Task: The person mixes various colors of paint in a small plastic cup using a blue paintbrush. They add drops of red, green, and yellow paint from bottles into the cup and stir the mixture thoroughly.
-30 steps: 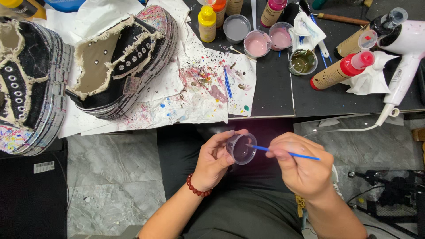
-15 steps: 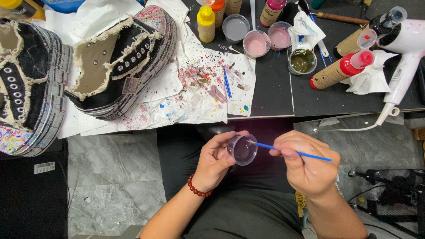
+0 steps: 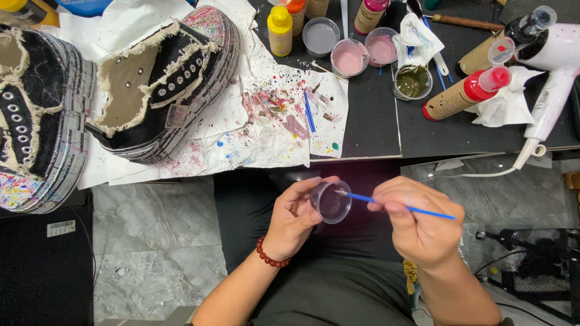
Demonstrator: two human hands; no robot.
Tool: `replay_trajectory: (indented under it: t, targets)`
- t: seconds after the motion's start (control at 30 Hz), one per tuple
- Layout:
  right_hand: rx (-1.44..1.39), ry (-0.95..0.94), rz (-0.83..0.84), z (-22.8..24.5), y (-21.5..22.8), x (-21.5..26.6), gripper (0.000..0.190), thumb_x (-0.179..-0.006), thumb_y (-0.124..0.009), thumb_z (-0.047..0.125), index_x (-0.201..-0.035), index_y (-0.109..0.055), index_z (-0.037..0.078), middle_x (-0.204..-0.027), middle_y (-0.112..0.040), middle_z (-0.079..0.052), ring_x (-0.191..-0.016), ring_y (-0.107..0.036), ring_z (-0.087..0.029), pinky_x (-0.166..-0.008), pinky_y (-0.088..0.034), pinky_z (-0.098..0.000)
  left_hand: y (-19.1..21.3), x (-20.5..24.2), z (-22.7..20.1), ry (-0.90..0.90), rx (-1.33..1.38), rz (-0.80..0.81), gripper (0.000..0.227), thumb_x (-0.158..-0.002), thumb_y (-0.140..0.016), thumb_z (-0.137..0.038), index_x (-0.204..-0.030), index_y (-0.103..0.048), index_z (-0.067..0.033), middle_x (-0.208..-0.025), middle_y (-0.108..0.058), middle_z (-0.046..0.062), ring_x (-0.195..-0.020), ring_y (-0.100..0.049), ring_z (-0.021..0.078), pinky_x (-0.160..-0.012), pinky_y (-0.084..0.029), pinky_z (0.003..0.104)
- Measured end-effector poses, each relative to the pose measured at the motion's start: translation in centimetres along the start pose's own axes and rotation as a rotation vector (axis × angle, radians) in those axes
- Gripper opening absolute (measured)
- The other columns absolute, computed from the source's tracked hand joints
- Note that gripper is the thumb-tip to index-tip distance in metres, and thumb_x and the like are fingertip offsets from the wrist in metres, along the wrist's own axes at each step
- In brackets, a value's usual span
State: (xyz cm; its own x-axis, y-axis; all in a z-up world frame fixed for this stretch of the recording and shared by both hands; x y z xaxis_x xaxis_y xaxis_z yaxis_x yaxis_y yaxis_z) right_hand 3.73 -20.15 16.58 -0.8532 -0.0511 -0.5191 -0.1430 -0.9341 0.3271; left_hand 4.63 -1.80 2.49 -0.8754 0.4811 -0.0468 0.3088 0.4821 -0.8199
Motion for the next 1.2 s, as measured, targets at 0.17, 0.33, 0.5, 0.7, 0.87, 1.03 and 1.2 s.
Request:
replay_trajectory:
  t: [0.17, 0.33, 0.5, 0.7, 0.87, 1.03, 1.2]
  targets:
    - [-0.014, 0.001, 0.078, -0.1, -0.1, 0.0, 0.013, -0.101, -0.061, 0.003, -0.092, -0.062, -0.006, -0.079, -0.068, -0.013, -0.072, -0.071, -0.024, -0.067, -0.058, -0.033, -0.1, -0.1, 0.0, 0.002, 0.013, 0.004, 0.056, -0.098, -0.075, -0.007, -0.147, -0.05, -0.0015, -0.155, -0.05, 0.026, -0.141, -0.054, 0.0289, -0.121, -0.044, 0.043]
    - [0.037, -0.035, 0.069, -0.1, -0.1, 0.2, 0.013, -0.101, -0.061, 0.003, -0.092, -0.061, -0.006, -0.079, -0.069, -0.014, -0.07, -0.071, -0.023, -0.065, -0.058, -0.0325, -0.1, 0.0, 0.1, 0.011, 0.025, 0.004, 0.056, -0.098, -0.075, -0.007, -0.147, -0.05, -0.0019, -0.154, -0.05, 0.025, -0.141, -0.054, 0.0297, -0.12, -0.045, 0.044]
    - [0.017, -0.012, -0.013, -0.1, 0.3, 0.3, 0.014, -0.102, -0.058, 0.004, -0.094, -0.061, -0.006, -0.079, -0.068, -0.014, -0.072, -0.071, -0.024, -0.061, -0.057, -0.0297, 0.0, 0.0, 0.3, 0.016, 0.012, -0.002, 0.056, -0.097, -0.076, -0.008, -0.147, -0.05, -0.0016, -0.155, -0.05, 0.026, -0.141, -0.054, 0.0296, -0.12, -0.044, 0.044]
    - [-0.103, 0.03, 0.068, 0.0, 0.0, 0.3, 0.016, -0.103, -0.061, 0.006, -0.091, -0.06, -0.005, -0.08, -0.068, -0.014, -0.072, -0.07, -0.024, -0.068, -0.059, -0.0335, 0.0, -0.1, 0.2, 0.013, 0.009, -0.006, 0.056, -0.097, -0.076, -0.009, -0.146, -0.05, -0.0015, -0.155, -0.05, 0.026, -0.141, -0.054, 0.03, -0.12, -0.045, 0.044]
    - [0.013, 0.032, 0.051, -0.1, -0.1, 0.3, 0.017, -0.102, -0.061, 0.006, -0.09, -0.061, -0.007, -0.078, -0.068, -0.014, -0.071, -0.071, -0.024, -0.064, -0.059, -0.0317, -0.1, -0.1, 0.1, 0.01, 0.01, 0.001, 0.056, -0.097, -0.076, -0.008, -0.147, -0.05, -0.0012, -0.154, -0.05, 0.026, -0.141, -0.055, 0.03, -0.12, -0.045, 0.044]
    - [0.009, 0.031, 0.028, -0.2, 0.1, 0.5, 0.017, -0.102, -0.061, 0.006, -0.093, -0.063, -0.007, -0.078, -0.068, -0.013, -0.071, -0.071, -0.025, -0.066, -0.059, -0.033, -0.2, 0.0, 0.1, 0.011, 0.0, 0.007, 0.055, -0.098, -0.075, -0.008, -0.147, -0.05, -0.0012, -0.155, -0.051, 0.026, -0.141, -0.055, 0.0293, -0.12, -0.045, 0.043]
    - [-0.093, 0.042, 0.029, -0.4, 0.3, 1.1, 0.019, -0.106, -0.06, 0.01, -0.096, -0.062, -0.006, -0.08, -0.068, -0.014, -0.074, -0.07, -0.022, -0.065, -0.06, -0.0305, -0.1, -0.1, 0.0, 0.015, 0.0, 0.0, 0.056, -0.097, -0.075, -0.009, -0.146, -0.05, -0.0016, -0.154, -0.051, 0.026, -0.14, -0.055, 0.0302, -0.119, -0.045, 0.044]
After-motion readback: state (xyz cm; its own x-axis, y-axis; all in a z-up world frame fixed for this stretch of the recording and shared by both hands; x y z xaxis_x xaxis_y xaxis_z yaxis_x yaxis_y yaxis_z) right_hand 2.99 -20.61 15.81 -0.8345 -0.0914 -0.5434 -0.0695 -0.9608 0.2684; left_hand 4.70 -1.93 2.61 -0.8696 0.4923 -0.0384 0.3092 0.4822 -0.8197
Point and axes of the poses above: each hand's wrist, its own x-axis away from the middle knuckle, its own y-axis out of the back of the hand, z = x × y, the point moved 4 cm from there along -x, towards the middle knuckle
